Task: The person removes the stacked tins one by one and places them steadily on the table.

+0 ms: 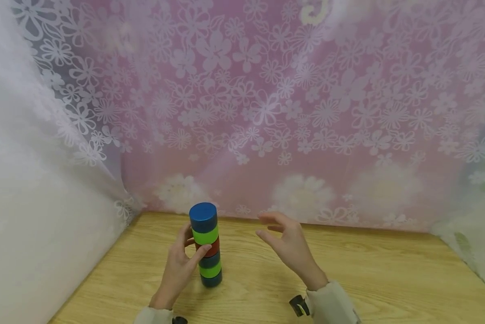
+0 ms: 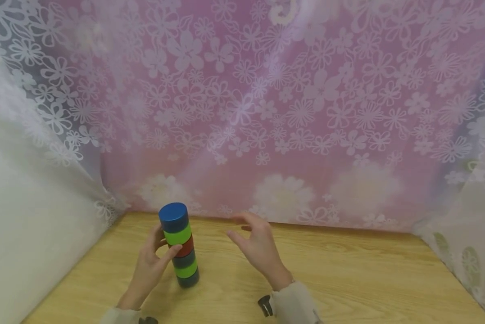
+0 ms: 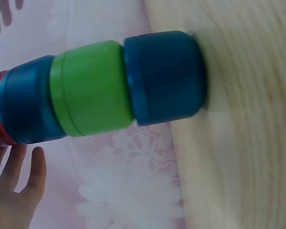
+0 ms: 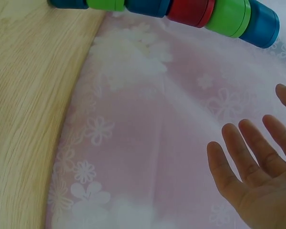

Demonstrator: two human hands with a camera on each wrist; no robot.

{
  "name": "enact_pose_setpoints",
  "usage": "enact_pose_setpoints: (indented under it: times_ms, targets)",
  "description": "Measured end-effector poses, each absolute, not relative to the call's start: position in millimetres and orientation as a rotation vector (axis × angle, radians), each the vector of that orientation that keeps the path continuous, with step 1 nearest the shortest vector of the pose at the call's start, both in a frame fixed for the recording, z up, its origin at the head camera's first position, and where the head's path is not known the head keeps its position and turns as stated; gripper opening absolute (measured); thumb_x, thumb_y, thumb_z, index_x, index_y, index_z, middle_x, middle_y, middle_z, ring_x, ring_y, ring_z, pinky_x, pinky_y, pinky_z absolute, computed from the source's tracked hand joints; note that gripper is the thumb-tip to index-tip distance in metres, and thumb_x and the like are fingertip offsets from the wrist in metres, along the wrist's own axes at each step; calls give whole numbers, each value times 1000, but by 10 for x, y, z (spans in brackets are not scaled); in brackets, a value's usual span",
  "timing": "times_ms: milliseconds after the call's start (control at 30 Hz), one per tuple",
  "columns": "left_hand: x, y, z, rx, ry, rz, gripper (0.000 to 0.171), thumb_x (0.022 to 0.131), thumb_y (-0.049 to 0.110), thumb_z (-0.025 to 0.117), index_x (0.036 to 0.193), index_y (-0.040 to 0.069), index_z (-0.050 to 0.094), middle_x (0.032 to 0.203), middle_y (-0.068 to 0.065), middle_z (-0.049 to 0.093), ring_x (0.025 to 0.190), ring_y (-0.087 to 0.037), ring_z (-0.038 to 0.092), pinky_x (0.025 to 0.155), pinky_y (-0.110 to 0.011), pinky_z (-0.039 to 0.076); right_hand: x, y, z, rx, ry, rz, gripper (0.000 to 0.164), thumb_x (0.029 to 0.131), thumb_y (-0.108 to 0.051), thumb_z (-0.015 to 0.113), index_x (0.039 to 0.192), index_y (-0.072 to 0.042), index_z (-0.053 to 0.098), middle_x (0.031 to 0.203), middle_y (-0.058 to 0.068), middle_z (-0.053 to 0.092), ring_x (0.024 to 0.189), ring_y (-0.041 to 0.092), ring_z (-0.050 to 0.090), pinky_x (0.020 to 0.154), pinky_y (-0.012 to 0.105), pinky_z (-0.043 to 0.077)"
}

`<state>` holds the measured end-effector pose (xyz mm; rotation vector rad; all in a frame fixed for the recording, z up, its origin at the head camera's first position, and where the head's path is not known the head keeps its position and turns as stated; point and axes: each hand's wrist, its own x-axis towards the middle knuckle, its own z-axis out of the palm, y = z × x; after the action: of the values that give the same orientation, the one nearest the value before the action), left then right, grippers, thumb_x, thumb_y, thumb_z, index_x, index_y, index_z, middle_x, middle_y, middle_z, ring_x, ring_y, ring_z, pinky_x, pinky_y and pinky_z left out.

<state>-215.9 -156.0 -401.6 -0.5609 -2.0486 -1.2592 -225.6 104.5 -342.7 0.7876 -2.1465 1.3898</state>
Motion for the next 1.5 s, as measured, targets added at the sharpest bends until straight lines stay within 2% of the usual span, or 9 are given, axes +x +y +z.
enact_pose_setpoints:
  times_ms: [133,333,533,700,967,1233,1500]
  targets:
    - [-2165,-1552,-4036,-562,-2049,-1264,60,89,-3,76,142,0,48,119,-10,68,105,-22,64,85,-43,56,-2259,981,-3397,756,-2156,1413,33,86,4,78,117,-1,71,115,11,71,107,34,67,91,49,56]
    - [-2196,-1578,-4070,-537,-2059,-1264,62,87,-3,77,142,-1,48,119,-10,68,106,-21,64,84,-42,57,-2244,835,-3328,733,-2158,1521,31,89,2,77,118,-4,72,113,10,70,106,36,67,93,55,54]
    - [-2203,-1586,-4083,-535,-2052,-1265,63,86,-4,79,141,1,49,118,-10,68,105,-21,65,82,-38,57,-2234,724,-3290,763,-2133,1555,32,89,0,77,121,-5,71,119,9,69,110,29,65,92,49,55]
    - [-2207,-1579,-4091,-567,-2028,-1253,64,85,-6,78,142,1,49,117,-11,69,103,-23,66,80,-35,58,-2239,656,-3291,792,-2103,1550,33,89,-1,77,121,-4,70,120,8,70,111,26,65,93,48,55]
    - [-2205,-1567,-4083,-565,-2023,-1259,65,85,-6,79,142,1,48,118,-11,68,103,-21,65,78,-34,58,-2264,544,-3277,853,-2097,1570,39,89,-2,78,126,-4,67,124,10,67,115,28,63,95,55,53]
    - [-2185,-1554,-4045,-572,-2018,-1252,64,86,-6,78,142,1,48,118,-12,67,102,-24,65,78,-35,58,-2308,477,-3304,942,-2110,1546,42,89,-1,77,129,-2,65,129,12,65,118,29,62,97,51,53]
    - [-2177,-1556,-4046,-579,-2005,-1253,64,85,-7,78,142,1,49,118,-11,68,102,-22,64,77,-36,58,-2322,440,-3288,996,-2109,1602,52,87,2,78,136,-3,60,139,12,59,125,30,57,102,56,48]
